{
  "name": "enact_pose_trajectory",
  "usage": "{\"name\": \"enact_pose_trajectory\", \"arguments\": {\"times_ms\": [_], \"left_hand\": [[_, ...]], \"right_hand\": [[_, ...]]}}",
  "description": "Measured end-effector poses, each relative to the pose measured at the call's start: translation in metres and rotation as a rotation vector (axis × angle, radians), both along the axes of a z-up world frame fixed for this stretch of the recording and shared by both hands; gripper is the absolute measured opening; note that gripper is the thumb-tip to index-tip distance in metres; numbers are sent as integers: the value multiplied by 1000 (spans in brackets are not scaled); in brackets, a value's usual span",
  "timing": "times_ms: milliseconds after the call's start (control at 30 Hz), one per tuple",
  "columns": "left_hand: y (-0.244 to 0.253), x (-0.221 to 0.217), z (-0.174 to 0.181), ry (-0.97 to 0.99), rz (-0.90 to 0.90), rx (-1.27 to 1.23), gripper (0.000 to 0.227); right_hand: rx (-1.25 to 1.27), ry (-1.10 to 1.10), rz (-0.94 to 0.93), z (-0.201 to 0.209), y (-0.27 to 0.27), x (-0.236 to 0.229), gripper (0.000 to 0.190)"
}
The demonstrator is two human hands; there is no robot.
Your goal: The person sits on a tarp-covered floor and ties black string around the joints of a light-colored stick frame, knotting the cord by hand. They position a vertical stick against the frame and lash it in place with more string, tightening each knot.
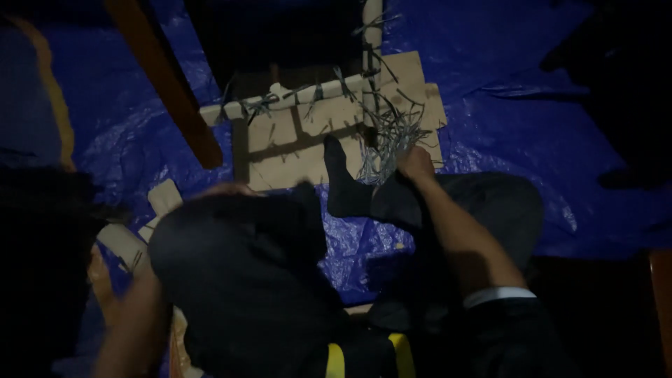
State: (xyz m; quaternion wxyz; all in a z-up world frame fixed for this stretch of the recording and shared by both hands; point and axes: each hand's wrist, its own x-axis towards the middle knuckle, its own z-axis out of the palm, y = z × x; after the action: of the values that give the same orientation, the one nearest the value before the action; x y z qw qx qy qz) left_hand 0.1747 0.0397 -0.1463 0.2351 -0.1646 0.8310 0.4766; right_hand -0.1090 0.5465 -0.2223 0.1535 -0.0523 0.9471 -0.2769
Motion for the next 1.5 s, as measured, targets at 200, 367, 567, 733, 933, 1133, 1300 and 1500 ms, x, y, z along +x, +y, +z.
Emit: {"name": "enact_pose_trajectory", "arguments": {"times_ms": [200,367,567,733,933,1133,1300,1500], "left_hand": [[80,-29,7,9,14,429,24],[69,-33,7,-70,258,305,15],[72,-32,-2,31,220,359,17],[99,-49,23,-33,191,323,19],[113,-60,37,6,155,264,21],[114,-64,42,26,144,234,21],[103,-76,41,75,120,223,22],[82,-101,84,212,14,173,23]], "right_hand": [[3,-97,-118,-70,15,-18,40],[32,-12,23,-125,-7,-20,40],[-129,187,-69,-46,-68,35,28],[-19,436,-215,-147,-44,3,51],[-39,-157,-191,-148,-39,-20,44],[-187,-123,-133,-147,-36,-10,46],[-292,381,-140,-68,-47,14,28],[-215,668,-149,-2,-62,34,15]]}}
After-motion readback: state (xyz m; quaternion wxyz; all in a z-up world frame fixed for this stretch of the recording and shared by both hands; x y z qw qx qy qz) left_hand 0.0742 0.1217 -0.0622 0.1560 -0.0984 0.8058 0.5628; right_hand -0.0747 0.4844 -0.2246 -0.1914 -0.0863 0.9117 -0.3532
